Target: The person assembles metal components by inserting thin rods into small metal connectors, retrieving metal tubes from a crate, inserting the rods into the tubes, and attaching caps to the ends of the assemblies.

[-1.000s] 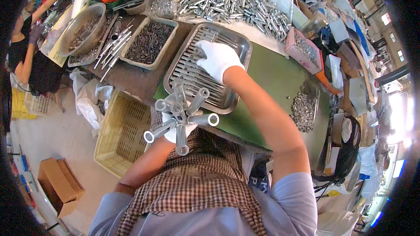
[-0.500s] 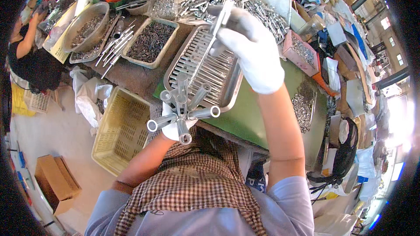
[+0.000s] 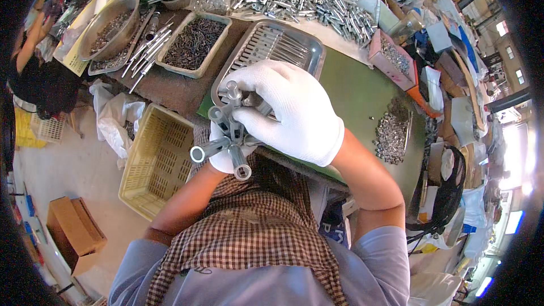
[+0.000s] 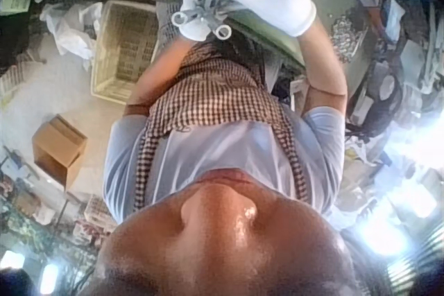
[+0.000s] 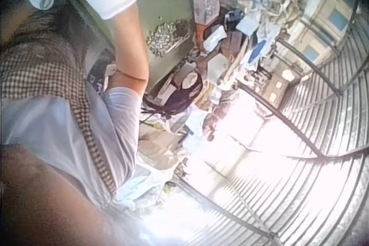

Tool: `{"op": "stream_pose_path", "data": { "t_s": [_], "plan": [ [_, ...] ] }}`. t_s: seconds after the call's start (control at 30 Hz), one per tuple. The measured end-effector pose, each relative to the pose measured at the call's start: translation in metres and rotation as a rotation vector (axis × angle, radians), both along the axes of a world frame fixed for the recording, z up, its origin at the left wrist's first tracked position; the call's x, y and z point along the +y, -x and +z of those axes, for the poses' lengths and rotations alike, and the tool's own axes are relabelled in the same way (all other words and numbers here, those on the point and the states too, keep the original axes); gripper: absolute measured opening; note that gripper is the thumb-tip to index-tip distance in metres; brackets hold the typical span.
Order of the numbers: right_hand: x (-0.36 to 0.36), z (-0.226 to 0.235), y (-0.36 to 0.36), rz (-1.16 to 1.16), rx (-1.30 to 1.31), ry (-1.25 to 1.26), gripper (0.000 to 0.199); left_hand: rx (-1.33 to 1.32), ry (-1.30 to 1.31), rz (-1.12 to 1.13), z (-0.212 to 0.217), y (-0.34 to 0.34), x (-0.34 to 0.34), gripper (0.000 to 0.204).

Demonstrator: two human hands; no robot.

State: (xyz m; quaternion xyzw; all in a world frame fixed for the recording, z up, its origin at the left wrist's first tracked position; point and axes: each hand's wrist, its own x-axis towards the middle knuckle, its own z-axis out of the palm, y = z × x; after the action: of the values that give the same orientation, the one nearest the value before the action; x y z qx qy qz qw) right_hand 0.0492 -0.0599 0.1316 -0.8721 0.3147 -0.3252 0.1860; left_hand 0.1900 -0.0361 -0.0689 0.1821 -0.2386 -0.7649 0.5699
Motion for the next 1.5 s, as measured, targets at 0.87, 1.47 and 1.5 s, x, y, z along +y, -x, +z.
{"op": "stream_pose_path", "data": {
  "t_s": [0.87, 1.47, 1.5],
  "plan": [
    [-0.074, -0.076, -0.001, -0.381, 0.543, -0.182, 0.04, -0.65, 0.189, 0.254, -0.002, 0.004, 0.009, 0.03],
    [-0.034, 0.024, 0.007, -0.072, -0.639, -0.417, 0.041, -0.519, 0.316, 0.276, -0.004, 0.002, 0.009, 0.038],
    [-0.02, 0.034, -0.002, -0.106, -0.62, -0.356, 0.045, -0.633, 0.364, 0.206, -0.013, -0.005, 0.007, 0.049]
  ]
}}
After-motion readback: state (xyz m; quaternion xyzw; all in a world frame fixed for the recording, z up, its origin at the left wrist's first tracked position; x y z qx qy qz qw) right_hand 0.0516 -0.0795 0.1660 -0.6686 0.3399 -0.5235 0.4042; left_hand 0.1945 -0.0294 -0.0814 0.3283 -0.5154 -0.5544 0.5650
